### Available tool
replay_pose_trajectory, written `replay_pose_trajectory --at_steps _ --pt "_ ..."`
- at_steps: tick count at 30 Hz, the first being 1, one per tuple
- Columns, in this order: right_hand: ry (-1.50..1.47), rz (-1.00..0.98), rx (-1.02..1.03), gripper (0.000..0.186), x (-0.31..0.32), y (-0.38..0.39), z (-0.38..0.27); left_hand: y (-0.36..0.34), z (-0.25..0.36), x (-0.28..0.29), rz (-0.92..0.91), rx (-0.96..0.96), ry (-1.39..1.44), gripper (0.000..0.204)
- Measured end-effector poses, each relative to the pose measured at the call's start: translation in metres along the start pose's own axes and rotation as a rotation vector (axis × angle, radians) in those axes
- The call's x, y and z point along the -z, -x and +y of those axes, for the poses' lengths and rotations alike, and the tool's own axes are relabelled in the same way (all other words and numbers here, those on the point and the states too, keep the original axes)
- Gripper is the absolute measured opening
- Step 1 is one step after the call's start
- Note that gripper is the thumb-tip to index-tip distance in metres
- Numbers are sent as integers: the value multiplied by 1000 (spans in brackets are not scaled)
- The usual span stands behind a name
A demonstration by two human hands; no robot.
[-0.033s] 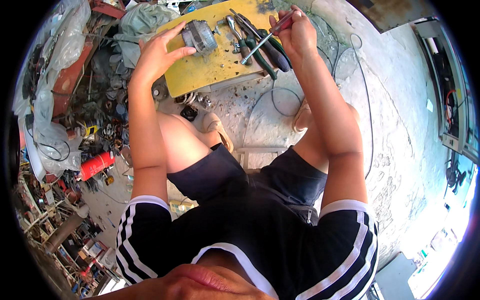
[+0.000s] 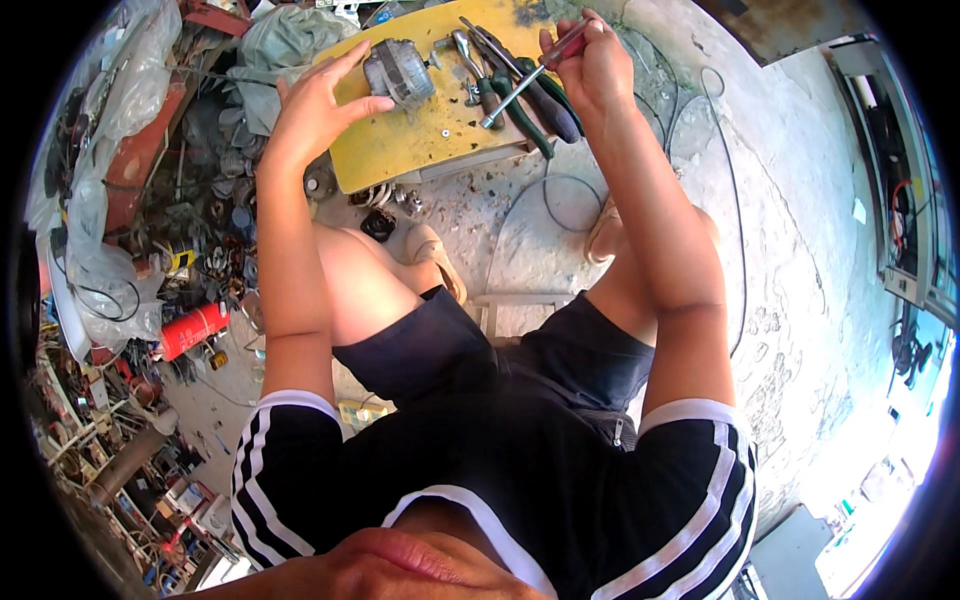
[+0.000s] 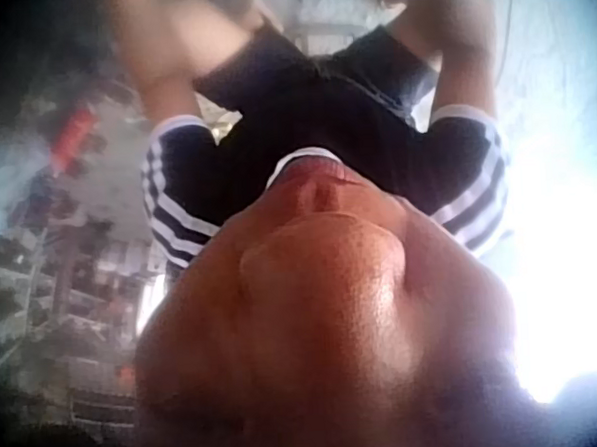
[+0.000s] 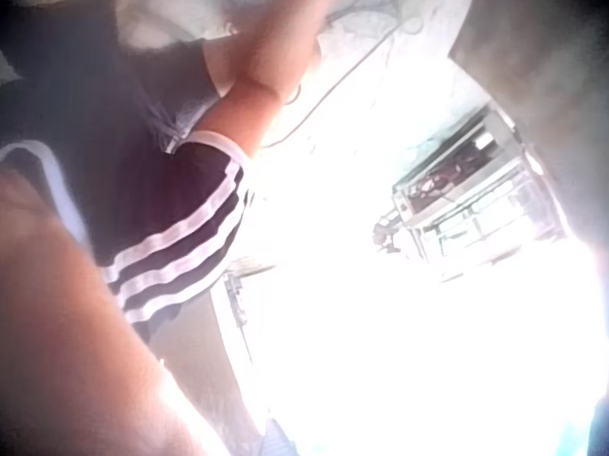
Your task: The person holds a small metal engine component, possibly a carburetor, and uses a screwdriver to loosen and remove screws from its body while sitting at a cluttered workspace.
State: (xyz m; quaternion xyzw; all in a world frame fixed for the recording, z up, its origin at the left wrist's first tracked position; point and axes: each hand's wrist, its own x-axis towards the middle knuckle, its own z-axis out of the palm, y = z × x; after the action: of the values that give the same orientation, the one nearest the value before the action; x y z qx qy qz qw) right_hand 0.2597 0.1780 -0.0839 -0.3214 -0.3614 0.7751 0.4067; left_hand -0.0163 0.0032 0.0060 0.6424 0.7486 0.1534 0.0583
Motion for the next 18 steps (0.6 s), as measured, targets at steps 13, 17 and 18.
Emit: replay_pose_trajectory --at_steps 13,17,18 --pt "1162 -408 390 21 -68 75 -17 23 22 -3 173 -157 -88 25" --pt "1493 -327 580 19 -65 72 12 21 24 -4 191 -182 -87 21" --pt "1550 -300 638 17 -66 73 14 22 24 -3 194 -187 -87 20"
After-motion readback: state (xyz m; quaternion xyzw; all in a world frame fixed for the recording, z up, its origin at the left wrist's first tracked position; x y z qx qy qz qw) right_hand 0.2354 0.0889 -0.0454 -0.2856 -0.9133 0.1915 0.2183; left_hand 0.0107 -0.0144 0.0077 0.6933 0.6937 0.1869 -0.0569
